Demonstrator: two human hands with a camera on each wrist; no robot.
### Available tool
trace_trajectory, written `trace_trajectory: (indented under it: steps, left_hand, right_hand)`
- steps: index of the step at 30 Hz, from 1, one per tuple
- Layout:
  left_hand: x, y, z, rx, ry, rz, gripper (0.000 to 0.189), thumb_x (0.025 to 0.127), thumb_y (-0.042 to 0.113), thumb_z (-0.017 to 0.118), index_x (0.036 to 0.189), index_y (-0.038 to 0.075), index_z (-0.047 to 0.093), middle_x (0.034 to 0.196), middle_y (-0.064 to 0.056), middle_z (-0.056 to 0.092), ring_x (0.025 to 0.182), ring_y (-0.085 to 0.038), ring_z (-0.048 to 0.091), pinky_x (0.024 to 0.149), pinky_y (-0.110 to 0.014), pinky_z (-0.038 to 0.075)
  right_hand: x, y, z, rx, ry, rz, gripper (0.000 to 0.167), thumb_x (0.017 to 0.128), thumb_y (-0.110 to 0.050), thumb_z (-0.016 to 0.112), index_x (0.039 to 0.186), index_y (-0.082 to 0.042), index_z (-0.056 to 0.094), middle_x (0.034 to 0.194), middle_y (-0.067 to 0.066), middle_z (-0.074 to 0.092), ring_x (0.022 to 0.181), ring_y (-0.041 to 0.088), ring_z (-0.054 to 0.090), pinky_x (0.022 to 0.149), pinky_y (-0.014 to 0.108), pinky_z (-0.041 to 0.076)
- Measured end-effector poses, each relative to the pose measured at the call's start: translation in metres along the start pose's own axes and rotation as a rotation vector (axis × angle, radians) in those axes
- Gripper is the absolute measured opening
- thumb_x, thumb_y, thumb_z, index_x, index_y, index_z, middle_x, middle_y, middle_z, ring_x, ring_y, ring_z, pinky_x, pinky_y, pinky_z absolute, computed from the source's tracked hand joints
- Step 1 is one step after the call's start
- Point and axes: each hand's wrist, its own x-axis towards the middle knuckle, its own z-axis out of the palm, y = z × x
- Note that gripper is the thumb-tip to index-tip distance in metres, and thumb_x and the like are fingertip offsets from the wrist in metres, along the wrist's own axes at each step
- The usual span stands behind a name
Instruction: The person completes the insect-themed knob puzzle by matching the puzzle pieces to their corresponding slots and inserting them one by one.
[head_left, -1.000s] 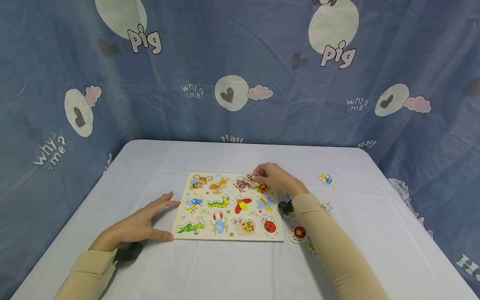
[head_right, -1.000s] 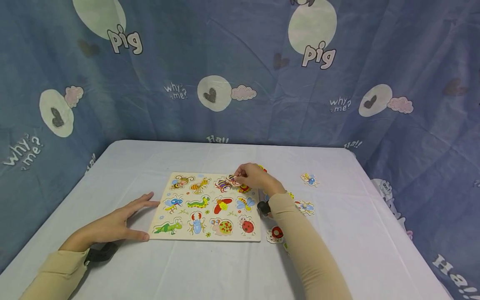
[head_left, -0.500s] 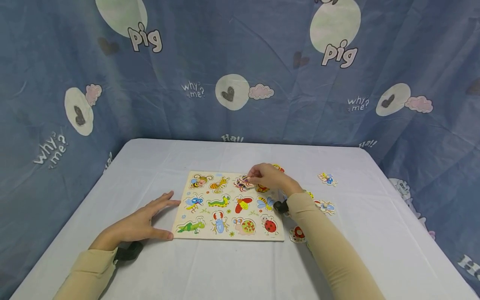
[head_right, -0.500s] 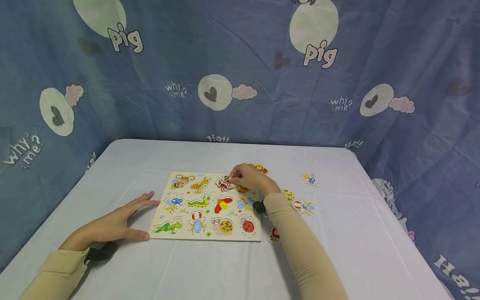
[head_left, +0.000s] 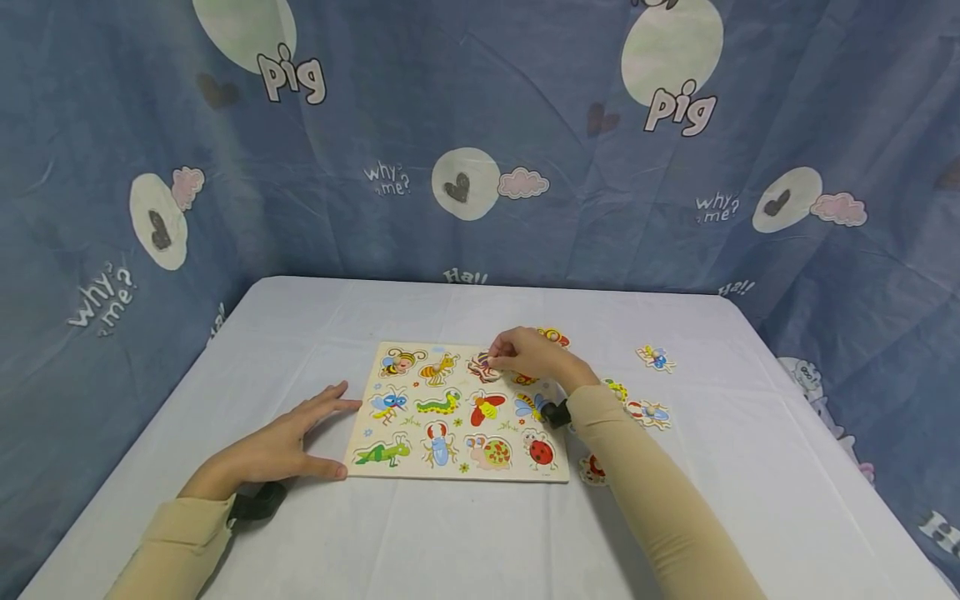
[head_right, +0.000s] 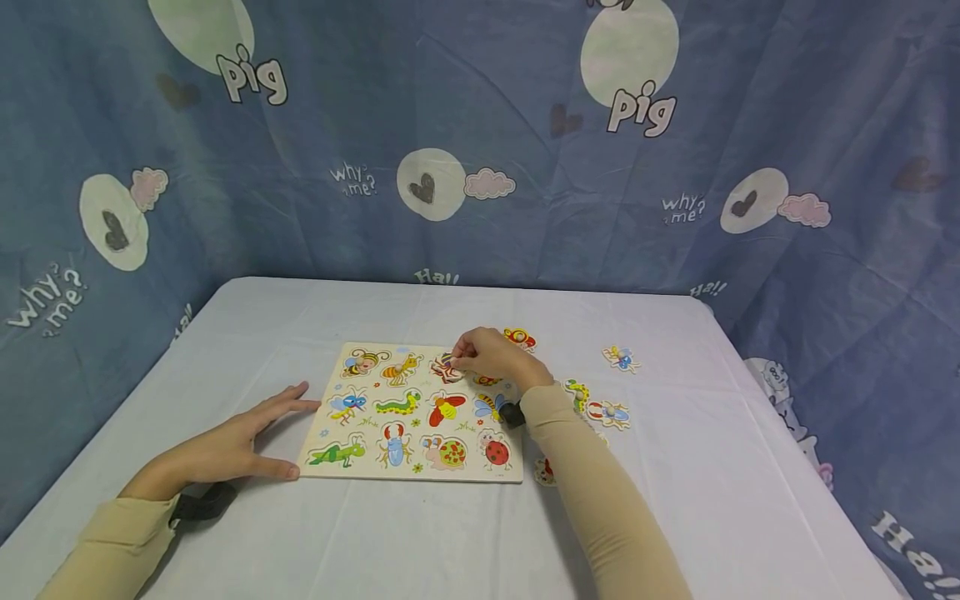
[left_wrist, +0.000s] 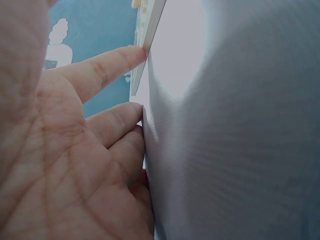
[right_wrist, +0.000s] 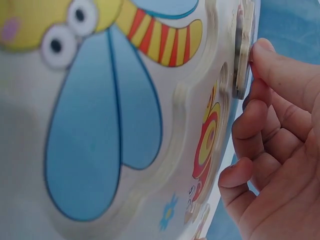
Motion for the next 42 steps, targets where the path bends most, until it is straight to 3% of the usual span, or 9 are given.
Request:
trace_trajectory:
  steps: [21,42]
  left_hand:
    - [0.0003,0.0007,-0.0006,-0.015,-0.008,0.007,0.099,0.074,0.042,0.098,0.158,0.019,0.052,0.178,-0.028,0.016,0.161,-0.061,0.012,0.118,-0.087,0.016]
    - [-0.0004,0.0004,-0.0014,-0.014,-0.012,0.006,0.099,0.075,0.041,0.098,0.159,0.019,0.051,0.179,-0.026,0.016,0.162,-0.06,0.012,0.117,-0.088,0.016]
  right_hand:
    - [0.0024,-0.0042,0.0041,-0.002,-0.026,-0.038,0.014,0.107,-0.023,0.07,0.107,-0.01,0.073,0.09,0.002,0.07,0.075,0.012,0.053,0.068,0.024,0.045]
    - [0.0038,-0.0065,0.0047,-0.021,-0.037,-0.005,0.013,0.106,-0.024,0.071,0.105,-0.011,0.073,0.089,0.001,0.069,0.076,0.013,0.053,0.07,0.025,0.045]
